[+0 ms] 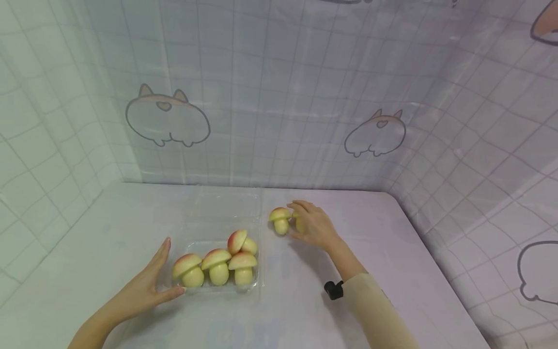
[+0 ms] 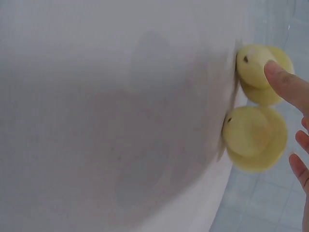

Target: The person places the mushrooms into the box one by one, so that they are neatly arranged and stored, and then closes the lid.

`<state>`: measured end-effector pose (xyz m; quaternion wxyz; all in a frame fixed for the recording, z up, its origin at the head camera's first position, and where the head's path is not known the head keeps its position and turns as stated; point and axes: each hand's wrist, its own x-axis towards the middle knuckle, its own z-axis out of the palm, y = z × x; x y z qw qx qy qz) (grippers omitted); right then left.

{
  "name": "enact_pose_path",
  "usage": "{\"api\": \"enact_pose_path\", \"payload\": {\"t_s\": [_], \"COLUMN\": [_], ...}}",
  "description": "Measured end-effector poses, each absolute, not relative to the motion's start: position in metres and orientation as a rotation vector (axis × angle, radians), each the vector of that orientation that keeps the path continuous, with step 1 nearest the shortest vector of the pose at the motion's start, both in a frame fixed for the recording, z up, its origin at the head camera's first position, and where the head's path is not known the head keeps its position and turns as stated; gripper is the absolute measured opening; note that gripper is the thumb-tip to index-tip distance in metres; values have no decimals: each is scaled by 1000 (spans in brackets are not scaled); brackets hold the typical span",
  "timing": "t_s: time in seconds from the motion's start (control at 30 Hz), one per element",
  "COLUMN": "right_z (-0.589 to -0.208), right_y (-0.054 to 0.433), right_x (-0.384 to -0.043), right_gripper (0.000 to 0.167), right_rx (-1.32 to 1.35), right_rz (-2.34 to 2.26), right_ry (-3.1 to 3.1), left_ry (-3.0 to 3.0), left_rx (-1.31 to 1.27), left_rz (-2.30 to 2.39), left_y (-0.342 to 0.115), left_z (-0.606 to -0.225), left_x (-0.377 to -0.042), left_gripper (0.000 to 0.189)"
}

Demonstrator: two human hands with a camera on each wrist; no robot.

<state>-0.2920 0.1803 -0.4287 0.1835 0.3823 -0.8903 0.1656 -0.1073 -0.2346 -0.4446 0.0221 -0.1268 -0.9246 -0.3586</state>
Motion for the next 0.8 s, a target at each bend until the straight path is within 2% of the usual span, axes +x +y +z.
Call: {"api": "enact_pose_path", "payload": {"t_s": [0.47,0.8], "right_z": [-436,-436], "right_y": [187,185], "right_x": [-298,-295], "right_gripper": [89,76], "right_rx": [912,719], "right_rz": [394,321], "right_ry": [-2681,-2807], "left_ry": [-2870,-2873], "left_rx": [-388,-388], "left_rz": [-1117,-1124], "left_y": [-233,-234], "left_z": [-444,-443], "left_x": [-106,-107], "left_gripper": [116,116]}}
